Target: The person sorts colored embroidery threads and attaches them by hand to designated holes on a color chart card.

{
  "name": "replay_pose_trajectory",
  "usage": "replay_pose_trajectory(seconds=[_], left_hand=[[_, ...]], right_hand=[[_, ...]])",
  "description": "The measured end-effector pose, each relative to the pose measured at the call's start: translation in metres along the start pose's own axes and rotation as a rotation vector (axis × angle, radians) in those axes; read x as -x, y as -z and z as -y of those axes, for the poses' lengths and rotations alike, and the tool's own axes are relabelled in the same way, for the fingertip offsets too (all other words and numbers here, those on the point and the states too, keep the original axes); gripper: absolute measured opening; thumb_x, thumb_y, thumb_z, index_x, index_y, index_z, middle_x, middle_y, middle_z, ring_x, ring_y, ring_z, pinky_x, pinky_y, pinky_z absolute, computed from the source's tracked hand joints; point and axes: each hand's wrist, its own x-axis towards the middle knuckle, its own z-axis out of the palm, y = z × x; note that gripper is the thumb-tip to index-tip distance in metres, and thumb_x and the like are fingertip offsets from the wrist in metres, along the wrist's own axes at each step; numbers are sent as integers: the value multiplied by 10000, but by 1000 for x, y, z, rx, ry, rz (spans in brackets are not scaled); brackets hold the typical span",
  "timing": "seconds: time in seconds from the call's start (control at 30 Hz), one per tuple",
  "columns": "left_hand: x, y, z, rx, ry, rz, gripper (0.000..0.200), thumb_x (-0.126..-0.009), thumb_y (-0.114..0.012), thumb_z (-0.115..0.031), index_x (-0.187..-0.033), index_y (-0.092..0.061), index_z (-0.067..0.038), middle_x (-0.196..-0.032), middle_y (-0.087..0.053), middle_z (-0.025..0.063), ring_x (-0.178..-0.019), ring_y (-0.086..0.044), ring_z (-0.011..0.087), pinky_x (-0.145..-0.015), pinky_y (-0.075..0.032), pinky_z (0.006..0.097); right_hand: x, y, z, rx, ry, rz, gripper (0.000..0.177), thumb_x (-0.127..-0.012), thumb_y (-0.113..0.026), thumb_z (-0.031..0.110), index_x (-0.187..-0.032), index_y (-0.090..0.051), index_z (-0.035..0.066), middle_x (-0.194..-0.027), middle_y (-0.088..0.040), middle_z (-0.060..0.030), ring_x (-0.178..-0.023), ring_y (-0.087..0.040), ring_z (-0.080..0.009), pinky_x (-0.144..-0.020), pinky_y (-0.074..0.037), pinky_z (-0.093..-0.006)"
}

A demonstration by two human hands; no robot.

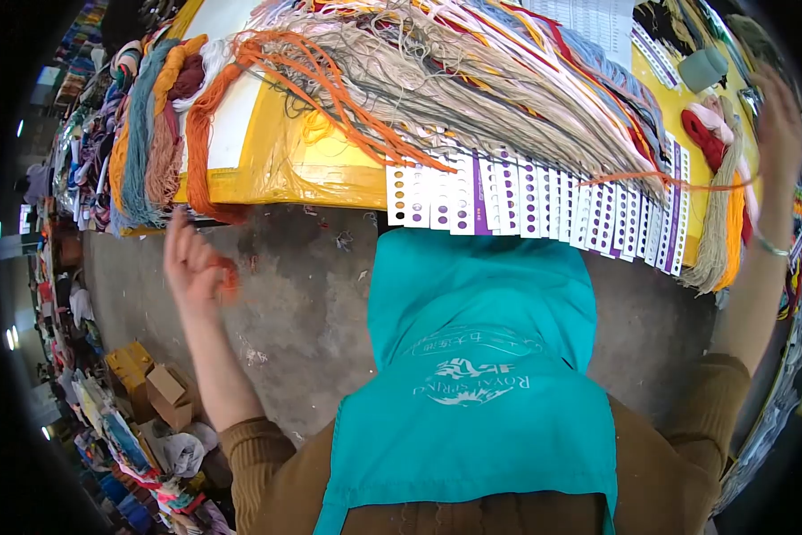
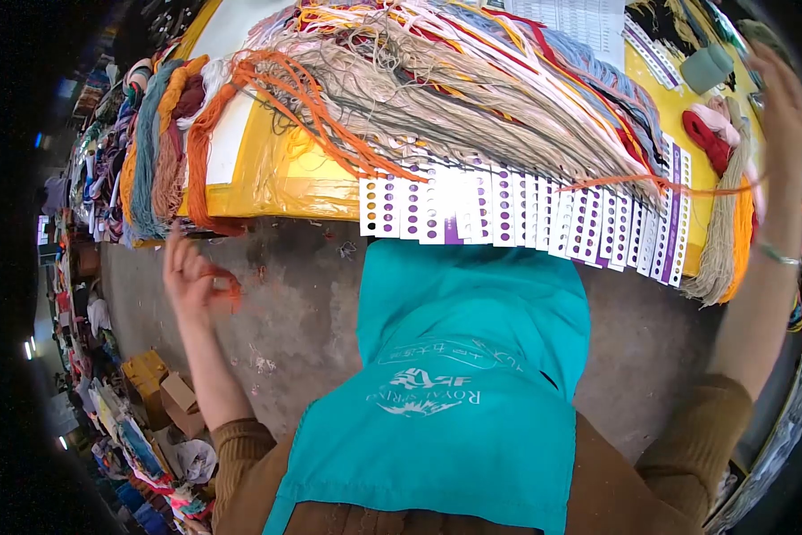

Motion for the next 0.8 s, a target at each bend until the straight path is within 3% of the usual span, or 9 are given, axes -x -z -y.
replay_pose_trajectory(seconds=[0.03,0.07,0.13,0.27,0.37,0.47,0.57,0.7,0.8], left_hand=[[-2,-18,32,53,61,79,277,-1015,-433,-160,-1266,-466,-48,-585,-283,-67,-448,-210,34,-385,-178,211],[-3,-33,62,106,123,156,436,-1011,-440,-155,-1422,-363,-34,-609,-310,-71,-460,-231,27,-389,-179,204],[2,-77,115,172,332,329,458,-995,-480,-175,-1414,-365,-31,-610,-302,-75,-462,-228,26,-398,-188,195],[15,-151,176,-391,540,392,402,-956,-524,-149,-1343,-471,-53,-628,-361,-80,-469,-259,15,-420,-220,193],[25,-187,210,-658,425,454,191,-936,-589,-169,-1088,-600,-54,-625,-429,-74,-474,-297,10,-430,-219,191],[21,-181,223,-611,347,478,123,-939,-604,-192,-975,-589,-75,-640,-453,-66,-477,-304,9,-433,-219,187],[22,-182,229,-639,346,433,145,-948,-602,-215,-902,-561,-84,-675,-470,-53,-476,-307,12,-426,-221,191],[19,-185,237,-702,392,314,173,-974,-533,-207,-1010,-593,-49,-821,-601,6,-466,-314,20,-416,-225,200],[12,-191,237,-763,452,238,254,-984,-485,-203,-1130,-595,-27,-941,-660,46,-462,-328,26,-411,-231,208]], right_hand=[[19,-27,0,-61,-42,118,167,-941,-527,163,-983,-621,32,-835,-607,37,-522,-367,-1,-445,-270,-174],[44,-50,6,-170,-41,326,178,-924,-534,161,-1036,-600,40,-847,-631,25,-566,-399,-4,-490,-301,-174],[93,-96,19,-368,-102,754,274,-889,-550,158,-1144,-557,57,-871,-680,0,-653,-463,-10,-580,-363,-174],[156,-148,61,-650,-469,1104,327,-904,-546,91,-1219,-468,54,-797,-676,-45,-680,-510,-40,-605,-394,-204],[183,-161,75,-807,-524,1130,365,-925,-541,90,-1276,-447,59,-742,-639,-30,-670,-524,-66,-616,-410,-215],[194,-166,65,-880,-519,1099,366,-927,-536,82,-1281,-445,65,-694,-592,-9,-666,-519,-68,-610,-407,-220],[196,-166,62,-511,-343,974,195,-911,-582,90,-1094,-590,23,-658,-564,5,-604,-489,-64,-556,-407,-239],[206,-176,46,-430,-222,668,109,-885,-627,95,-903,-669,-4,-660,-595,-18,-587,-495,-58,-538,-423,-258],[197,-183,16,-398,-382,570,110,-880,-632,92,-883,-677,-8,-696,-639,-49,-618,-530,-55,-557,-440,-254]])
